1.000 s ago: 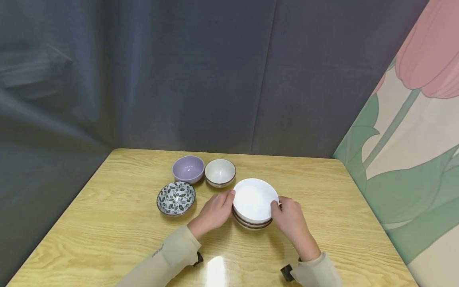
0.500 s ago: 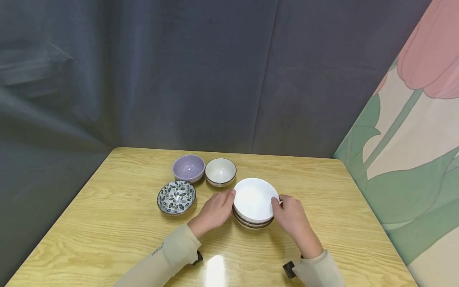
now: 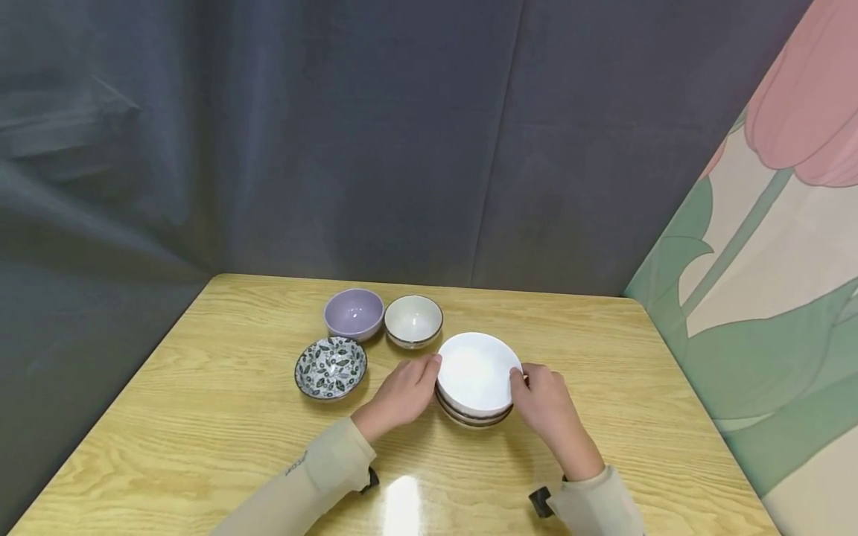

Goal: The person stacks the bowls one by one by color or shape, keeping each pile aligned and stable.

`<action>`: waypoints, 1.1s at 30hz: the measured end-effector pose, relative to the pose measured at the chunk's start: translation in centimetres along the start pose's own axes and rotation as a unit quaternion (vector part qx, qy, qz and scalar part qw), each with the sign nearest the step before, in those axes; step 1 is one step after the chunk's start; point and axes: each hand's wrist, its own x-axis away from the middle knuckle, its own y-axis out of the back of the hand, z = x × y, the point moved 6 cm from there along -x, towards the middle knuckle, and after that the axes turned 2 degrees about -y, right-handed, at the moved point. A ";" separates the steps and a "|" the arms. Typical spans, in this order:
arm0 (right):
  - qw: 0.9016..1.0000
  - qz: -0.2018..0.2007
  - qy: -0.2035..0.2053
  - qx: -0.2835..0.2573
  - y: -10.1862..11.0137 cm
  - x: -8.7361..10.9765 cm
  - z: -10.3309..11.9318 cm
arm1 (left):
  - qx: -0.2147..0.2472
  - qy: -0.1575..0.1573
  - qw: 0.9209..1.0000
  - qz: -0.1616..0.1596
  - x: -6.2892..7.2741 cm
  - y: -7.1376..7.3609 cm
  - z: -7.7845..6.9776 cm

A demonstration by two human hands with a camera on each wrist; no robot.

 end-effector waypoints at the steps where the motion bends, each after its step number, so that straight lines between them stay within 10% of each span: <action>1: 1.000 -0.001 0.001 0.000 0.0 0.0 -0.1 | 0.001 0.000 1.000 0.001 0.0 0.0 0.0; 33: 1.000 0.012 -0.016 -0.006 0.3 -0.2 0.5 | -0.007 -0.018 1.000 -0.010 -0.1 -0.1 0.0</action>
